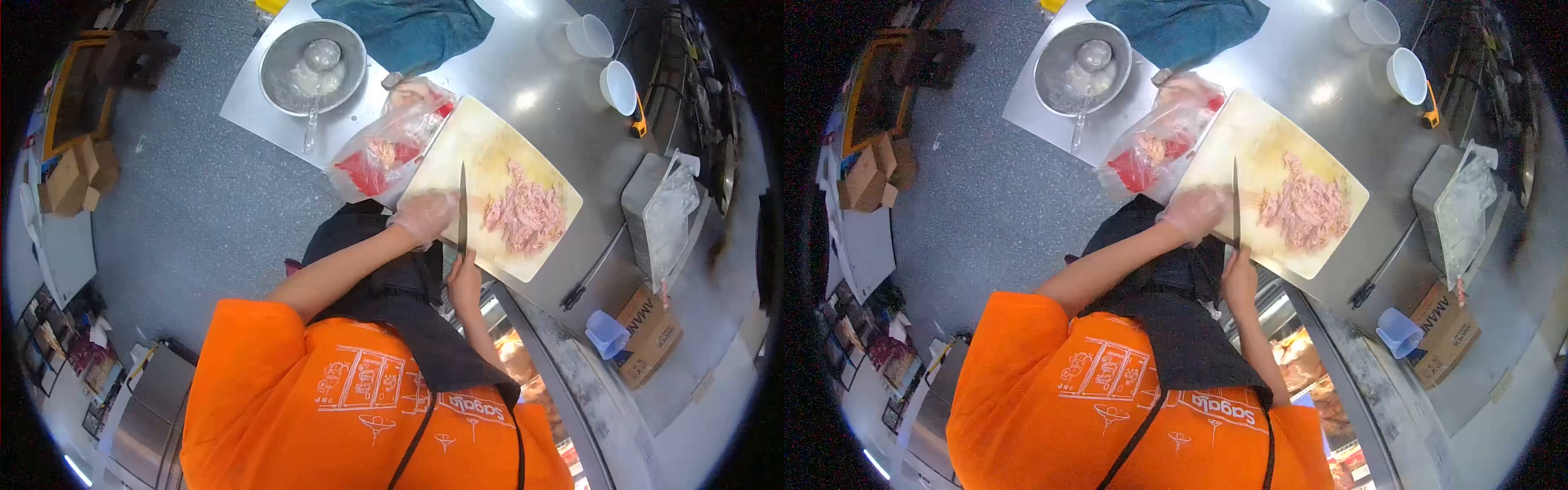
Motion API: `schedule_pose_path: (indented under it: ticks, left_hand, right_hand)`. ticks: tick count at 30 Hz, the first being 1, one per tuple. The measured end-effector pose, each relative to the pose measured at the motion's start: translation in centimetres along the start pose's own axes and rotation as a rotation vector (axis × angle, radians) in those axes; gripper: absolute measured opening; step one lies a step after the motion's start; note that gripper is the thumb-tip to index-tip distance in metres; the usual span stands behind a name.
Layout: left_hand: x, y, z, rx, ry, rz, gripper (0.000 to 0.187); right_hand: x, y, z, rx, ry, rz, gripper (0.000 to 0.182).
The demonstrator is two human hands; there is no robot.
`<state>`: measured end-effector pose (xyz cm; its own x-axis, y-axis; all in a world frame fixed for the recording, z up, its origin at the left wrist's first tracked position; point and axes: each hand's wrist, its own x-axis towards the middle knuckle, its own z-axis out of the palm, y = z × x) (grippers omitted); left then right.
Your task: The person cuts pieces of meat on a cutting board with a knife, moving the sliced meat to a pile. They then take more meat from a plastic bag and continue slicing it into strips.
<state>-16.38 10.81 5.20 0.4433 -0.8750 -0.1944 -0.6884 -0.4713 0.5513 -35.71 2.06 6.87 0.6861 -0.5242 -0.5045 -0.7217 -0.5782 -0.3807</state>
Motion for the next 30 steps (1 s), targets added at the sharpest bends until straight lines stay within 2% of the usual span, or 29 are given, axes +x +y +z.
schedule_pose_path:
  ticks: [1, 2, 3, 5, 6, 8, 9, 10, 12, 13, 15, 16, 18, 19, 21, 22, 24, 26, 28, 30]
  left_hand:
    - [0.6, 0.5, 0.5, -0.103, -0.09, -0.035, 0.012]
    - [1.2, 1.8, -1.4, -0.099, -0.211, -0.105, 0.026]
    - [2.0, 2.4, -1.1, -0.1, -0.202, -0.104, 0.026]
    - [3.8, 2.5, 0.0, -0.136, -0.443, -0.152, 0.042]
    - [4.3, 3.1, 0.8, -0.115, -0.443, -0.151, 0.042]
    - [4.6, 4.4, 1.9, -0.381, 0.122, -0.088, 0.038]
    - [4.4, 3.2, 1.7, -0.359, 0.108, -0.076, 0.038]
    - [3.8, 1.3, 0.4, -0.12, 0.059, 0.032, 0.03]
    - [2.2, -2.4, -4.0, 0.001, 0.137, 0.008, 0.016]
    - [1.3, -4.3, -6.5, -0.116, 0.265, -0.131, 0.013]
    - [0.4, -7.9, -8.0, 0.206, 0.048, -0.27, 0.01]
    - [0.4, -8.8, -8.6, 0.225, 0.045, -0.257, 0.01]
    - [0.4, -9.9, -9.5, 0.086, -0.247, -0.271, 0.011]
    - [0.3, -10.4, -9.4, 0.103, -0.25, -0.26, 0.011]
    - [0.3, -11.2, -9.2, -0.122, -0.185, -0.239, 0.013]
    - [0.2, -11.2, -9.7, -0.107, -0.196, -0.223, 0.013]
    - [-1.0, -10.3, -11.2, -0.036, 0.157, -0.202, 0.023]
    - [-1.5, -7.2, -15.0, 0.042, 0.132, -0.24, 0.024]
    - [-1.6, -6.7, -16.0, 0.114, 0.115, -0.285, 0.024]
    - [-1.6, -7.8, -15.4, 0.145, 0.327, -0.053, 0.021]
  right_hand:
    - [-1.1, 0.7, -0.4, -0.011, 0.003, -0.002, 0.022]
    - [-1.9, 1.4, -0.8, -0.006, 0.061, 0.094, 0.022]
    - [-2.3, 1.9, -1.1, 0.005, 0.121, 0.187, 0.021]
    - [-1.6, 2.9, -2.0, 0.023, 0.21, 0.18, 0.021]
    - [-1.4, 3.2, -2.0, 0.044, 0.291, 0.189, 0.021]
    - [-1.3, 0.4, -3.6, 0.147, 0.353, 0.163, 0.022]
    - [-1.3, -0.9, -4.0, 0.182, 0.359, 0.165, 0.022]
    - [-1.4, -1.3, -3.5, 0.206, 0.366, 0.182, 0.022]
    - [-1.7, -1.9, -2.3, 0.279, 0.18, 0.106, 0.026]
    - [-1.9, -1.8, -1.0, 0.267, 0.152, 0.089, 0.028]
    - [-1.6, -1.4, 1.0, 0.244, 0.065, 0.059, 0.028]
    - [-1.4, -1.2, 1.3, 0.264, 0.075, 0.061, 0.028]
    - [-1.1, -0.7, 1.6, 0.276, 0.08, 0.111, 0.028]
    - [-0.9, -0.6, 1.3, 0.293, 0.091, 0.116, 0.028]
    - [-0.7, -0.6, 0.3, 0.271, 0.084, 0.09, 0.028]
    - [-0.6, -0.3, 0.4, 0.269, 0.1, 0.086, 0.028]
    - [-0.5, -0.2, 0.3, 0.325, 0.114, 0.117, 0.026]
    - [-0.5, -0.3, 0.2, 0.369, 0.14, 0.114, 0.025]
    - [-0.6, -0.5, 0.4, 0.385, 0.138, 0.131, 0.025]
    - [-0.7, -0.4, 0.4, 0.394, 0.137, 0.142, 0.026]
